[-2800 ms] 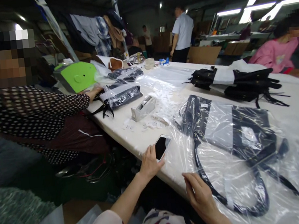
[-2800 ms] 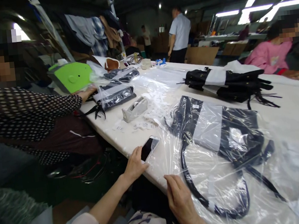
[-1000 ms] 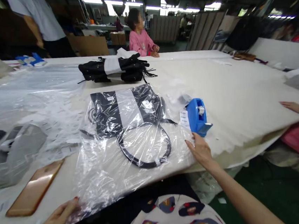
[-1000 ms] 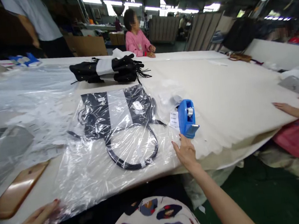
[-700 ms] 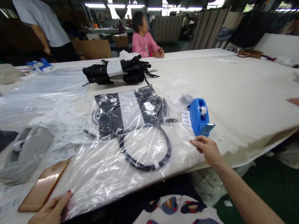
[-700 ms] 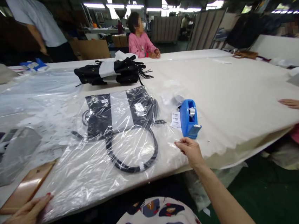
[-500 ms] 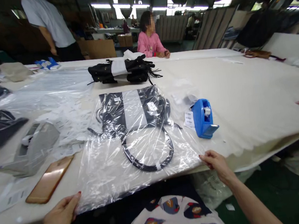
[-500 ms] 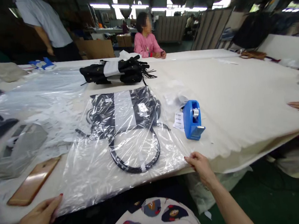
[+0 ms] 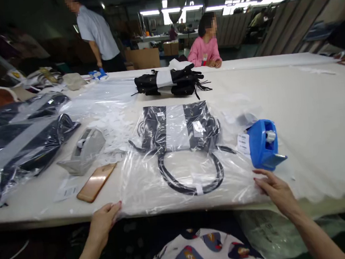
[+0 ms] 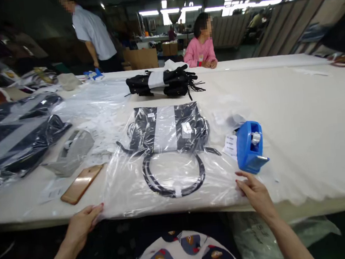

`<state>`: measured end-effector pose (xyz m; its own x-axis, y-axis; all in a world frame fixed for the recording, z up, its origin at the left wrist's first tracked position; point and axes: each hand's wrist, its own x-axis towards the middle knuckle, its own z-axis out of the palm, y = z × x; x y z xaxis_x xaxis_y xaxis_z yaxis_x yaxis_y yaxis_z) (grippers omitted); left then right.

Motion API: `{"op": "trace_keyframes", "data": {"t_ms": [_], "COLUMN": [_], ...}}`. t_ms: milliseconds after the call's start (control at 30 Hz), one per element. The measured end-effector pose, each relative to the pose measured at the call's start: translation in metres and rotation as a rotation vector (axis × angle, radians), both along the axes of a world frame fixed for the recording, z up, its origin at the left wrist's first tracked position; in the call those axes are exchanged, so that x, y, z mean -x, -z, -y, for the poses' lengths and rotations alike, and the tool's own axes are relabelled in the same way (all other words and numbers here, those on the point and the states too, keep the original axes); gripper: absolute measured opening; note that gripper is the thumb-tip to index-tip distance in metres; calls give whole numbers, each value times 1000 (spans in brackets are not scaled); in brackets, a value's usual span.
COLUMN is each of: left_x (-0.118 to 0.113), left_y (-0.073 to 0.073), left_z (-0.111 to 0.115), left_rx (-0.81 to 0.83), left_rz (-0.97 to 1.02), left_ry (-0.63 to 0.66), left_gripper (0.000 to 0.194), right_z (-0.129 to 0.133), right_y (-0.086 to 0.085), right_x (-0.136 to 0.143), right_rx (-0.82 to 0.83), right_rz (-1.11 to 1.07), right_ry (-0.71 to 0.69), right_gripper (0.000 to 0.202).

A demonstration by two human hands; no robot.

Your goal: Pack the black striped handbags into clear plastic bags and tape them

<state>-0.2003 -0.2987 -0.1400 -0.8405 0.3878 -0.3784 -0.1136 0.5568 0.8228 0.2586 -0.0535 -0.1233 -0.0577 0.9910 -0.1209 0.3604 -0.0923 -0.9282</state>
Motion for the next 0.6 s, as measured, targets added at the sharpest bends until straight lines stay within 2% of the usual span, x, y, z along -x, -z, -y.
{"op": "trace_keyframes", "data": {"t_ms": [100, 267, 367, 467, 533, 600], "left_x": [-4, 1, 3, -2, -7, -13], "left_y": [6, -2, -1, 7, 13, 18], "left_z": [5, 15, 22, 27, 29, 31], "left_rx": [3, -26, -42, -113, -191, -280], "left_rz": [43, 188, 190, 184, 202, 229], "left_ry": [117, 179, 120, 19, -75, -163], "left_gripper": [47, 47, 46, 44, 42, 41], "right_z": [0, 1, 4, 6, 4, -1], "right_y": [-1, 0, 11, 21, 23, 17], "right_x": [-8, -25, -32, -41, -49, -54], "right_rx": [57, 179, 255, 313, 406, 538], "right_rz": [56, 95, 138, 209, 292, 435], "right_ry": [-76, -225, -302, -321, -359, -424], "right_gripper": [68, 63, 56, 47, 41, 38]}}
